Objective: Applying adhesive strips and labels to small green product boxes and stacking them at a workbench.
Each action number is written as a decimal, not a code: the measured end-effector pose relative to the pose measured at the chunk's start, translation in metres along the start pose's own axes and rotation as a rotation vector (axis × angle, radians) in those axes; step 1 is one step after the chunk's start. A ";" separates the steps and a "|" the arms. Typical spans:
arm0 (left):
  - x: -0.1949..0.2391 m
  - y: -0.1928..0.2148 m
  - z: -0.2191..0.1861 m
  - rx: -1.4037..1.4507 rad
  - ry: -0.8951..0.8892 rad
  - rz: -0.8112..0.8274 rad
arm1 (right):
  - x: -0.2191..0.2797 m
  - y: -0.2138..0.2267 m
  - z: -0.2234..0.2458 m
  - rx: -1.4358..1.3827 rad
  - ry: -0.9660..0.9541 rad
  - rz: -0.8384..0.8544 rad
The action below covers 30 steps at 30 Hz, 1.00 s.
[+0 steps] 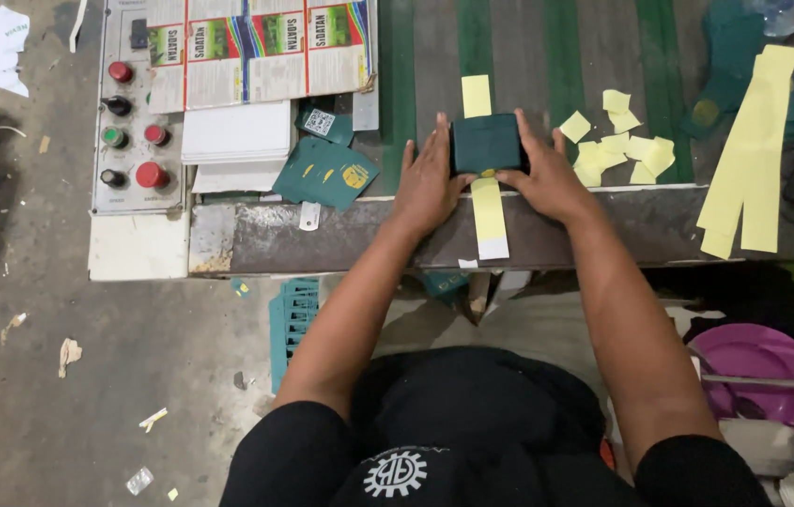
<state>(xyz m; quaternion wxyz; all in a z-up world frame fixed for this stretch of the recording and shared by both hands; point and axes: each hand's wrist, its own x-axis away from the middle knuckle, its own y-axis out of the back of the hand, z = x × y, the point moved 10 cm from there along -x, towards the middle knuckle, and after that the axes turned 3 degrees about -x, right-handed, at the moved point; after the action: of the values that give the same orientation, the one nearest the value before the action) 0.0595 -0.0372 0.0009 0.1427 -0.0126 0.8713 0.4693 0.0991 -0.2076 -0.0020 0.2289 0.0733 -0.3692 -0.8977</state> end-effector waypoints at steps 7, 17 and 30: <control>-0.010 0.021 0.005 0.111 0.007 -0.069 | 0.000 0.012 0.004 -0.031 -0.008 -0.055; -0.021 0.069 -0.021 0.408 -0.062 0.014 | 0.018 0.037 0.006 -0.363 -0.027 -0.010; -0.003 -0.005 0.016 0.884 0.703 0.516 | 0.023 0.016 -0.019 -0.511 -0.472 0.061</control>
<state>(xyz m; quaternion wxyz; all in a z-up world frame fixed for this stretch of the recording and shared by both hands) 0.0666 -0.0274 -0.0105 -0.2792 0.1048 0.9531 0.0512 0.0902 -0.2399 -0.0040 0.1751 -0.2071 -0.1774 -0.9460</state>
